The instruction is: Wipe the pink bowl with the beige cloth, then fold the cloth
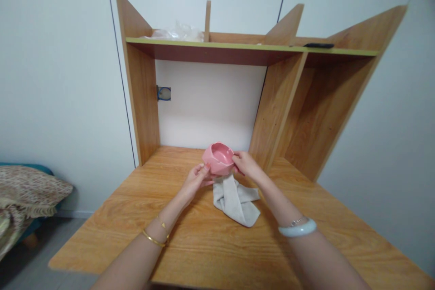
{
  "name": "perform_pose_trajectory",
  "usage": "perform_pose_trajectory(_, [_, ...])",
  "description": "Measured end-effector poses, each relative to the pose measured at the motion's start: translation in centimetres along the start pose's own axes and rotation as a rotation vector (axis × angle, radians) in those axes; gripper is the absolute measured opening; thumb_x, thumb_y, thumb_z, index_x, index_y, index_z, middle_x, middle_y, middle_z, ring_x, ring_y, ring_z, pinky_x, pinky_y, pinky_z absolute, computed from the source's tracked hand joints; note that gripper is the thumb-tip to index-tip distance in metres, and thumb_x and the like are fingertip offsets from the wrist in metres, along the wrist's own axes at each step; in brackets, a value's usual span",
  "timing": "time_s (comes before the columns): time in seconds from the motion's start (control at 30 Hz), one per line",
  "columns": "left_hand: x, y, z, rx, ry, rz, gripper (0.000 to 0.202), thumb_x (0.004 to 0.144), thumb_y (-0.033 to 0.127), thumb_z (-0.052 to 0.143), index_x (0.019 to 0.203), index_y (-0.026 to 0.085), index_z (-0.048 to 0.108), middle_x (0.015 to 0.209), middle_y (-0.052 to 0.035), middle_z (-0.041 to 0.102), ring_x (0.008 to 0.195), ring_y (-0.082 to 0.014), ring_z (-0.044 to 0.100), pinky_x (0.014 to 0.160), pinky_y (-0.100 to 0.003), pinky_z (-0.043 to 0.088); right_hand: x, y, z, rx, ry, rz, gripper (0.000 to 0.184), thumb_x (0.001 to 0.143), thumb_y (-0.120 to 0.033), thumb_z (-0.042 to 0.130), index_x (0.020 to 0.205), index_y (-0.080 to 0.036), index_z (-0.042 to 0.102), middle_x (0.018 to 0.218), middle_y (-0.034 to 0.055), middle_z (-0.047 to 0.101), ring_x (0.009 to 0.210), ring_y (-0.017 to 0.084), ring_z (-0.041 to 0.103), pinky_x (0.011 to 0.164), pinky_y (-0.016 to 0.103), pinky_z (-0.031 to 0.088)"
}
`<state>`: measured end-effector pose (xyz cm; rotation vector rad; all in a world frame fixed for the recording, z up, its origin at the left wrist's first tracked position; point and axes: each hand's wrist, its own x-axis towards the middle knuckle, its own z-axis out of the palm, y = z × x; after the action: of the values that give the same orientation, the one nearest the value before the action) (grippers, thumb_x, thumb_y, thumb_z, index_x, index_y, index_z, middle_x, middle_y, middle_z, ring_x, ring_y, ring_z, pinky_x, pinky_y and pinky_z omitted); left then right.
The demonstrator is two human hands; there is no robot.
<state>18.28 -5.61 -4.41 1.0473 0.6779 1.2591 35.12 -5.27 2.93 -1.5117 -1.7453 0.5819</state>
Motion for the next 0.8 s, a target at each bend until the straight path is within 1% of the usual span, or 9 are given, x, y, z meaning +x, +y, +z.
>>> perform_pose_trajectory(0.1, [-0.1,0.3,-0.2,0.027,-0.033,-0.011,0.052,0.061,0.057,0.068,0.082,0.01,0.062,0.087,-0.0119,0.069,0.072,-0.0144,0.066,0.067,-0.023,0.052,-0.5,2.4,-2.3,0.073,0.032,0.094,0.022,0.075,-0.014,0.036,0.059,-0.017,0.05,0.032,-0.0058,0.042,0.028,0.007,0.034,0.034,0.018,0.024])
perform_pose_trajectory(0.2, [0.0,0.5,-0.3,0.05,-0.008,-0.029,0.051,0.063,0.058,0.066,0.08,0.009,0.063,0.083,-0.0122,0.069,0.068,-0.0135,0.065,0.065,-0.023,0.051,-1.4,5.4,-4.8,0.091,0.054,0.194,0.023,0.076,-0.017,0.035,0.057,-0.019,0.047,0.032,-0.0047,0.043,0.028,0.007,0.036,0.032,0.018,0.026])
perform_pose_trajectory(0.3, [0.1,0.3,-0.3,0.078,0.003,-0.036,0.051,0.064,0.059,0.064,0.079,0.01,0.062,0.075,-0.0104,0.069,0.064,-0.0129,0.065,0.061,-0.022,0.05,-2.5,7.9,-7.1,0.064,0.075,0.297,0.026,0.077,-0.017,0.034,0.054,-0.019,0.046,0.033,-0.0027,0.046,0.028,0.007,0.038,0.031,0.017,0.026])
perform_pose_trajectory(0.4, [0.1,0.1,-0.2,0.124,-0.015,-0.035,0.052,0.065,0.062,0.061,0.067,0.01,0.059,0.069,-0.0104,0.069,0.06,-0.0128,0.064,0.058,-0.021,0.048,-3.4,9.6,-8.8,0.014,0.062,0.417,0.028,0.078,-0.017,0.035,0.053,-0.019,0.048,0.033,-0.0011,0.048,0.028,0.008,0.039,0.031,0.018,0.027])
perform_pose_trajectory(0.47, [-0.1,0.2,-0.1,0.158,-0.022,-0.026,0.053,0.065,0.064,0.059,0.058,0.011,0.055,0.068,-0.0112,0.069,0.059,-0.0132,0.064,0.058,-0.022,0.048,-3.8,10.4,-9.5,-0.007,0.053,0.472,0.03,0.079,-0.016,0.037,0.051,-0.019,0.048,0.032,-0.0009,0.048,0.027,0.008,0.039,0.031,0.018,0.027])
perform_pose_trajectory(0.57, [-0.3,0.4,0.0,0.183,-0.012,-0.01,0.055,0.066,0.065,0.056,0.051,0.012,0.052,0.066,-0.0115,0.069,0.059,-0.0142,0.064,0.058,-0.023,0.048,-4.0,11.6,-9.8,-0.022,0.051,0.517,0.035,0.079,-0.014,0.04,0.045,-0.019,0.045,0.032,0.0005,0.048,0.027,0.008,0.039,0.031,0.018,0.027])
perform_pose_trajectory(0.67, [-0.3,0.6,0.1,0.189,-0.005,-0.012,0.056,0.066,0.065,0.056,0.047,0.013,0.049,0.064,-0.0111,0.068,0.055,-0.0125,0.061,0.055,-0.022,0.047,-3.9,13.0,-9.8,-0.043,0.045,0.531,0.04,0.08,-0.014,0.039,0.04,-0.018,0.045,0.032,0.0026,0.049,0.026,0.008,0.038,0.031,0.018,0.027])
perform_pose_trajectory(0.8, [-0.2,0.7,0.0,0.185,-0.004,-0.026,0.055,0.067,0.064,0.057,0.046,0.013,0.048,0.063,-0.0103,0.068,0.05,-0.0101,0.059,0.053,-0.021,0.046,-3.5,14.2,-9.4,-0.047,0.032,0.518,0.046,0.082,-0.013,0.036,0.037,-0.018,0.045,0.033,0.0049,0.051,0.026,0.008,0.038,0.031,0.018,0.028])
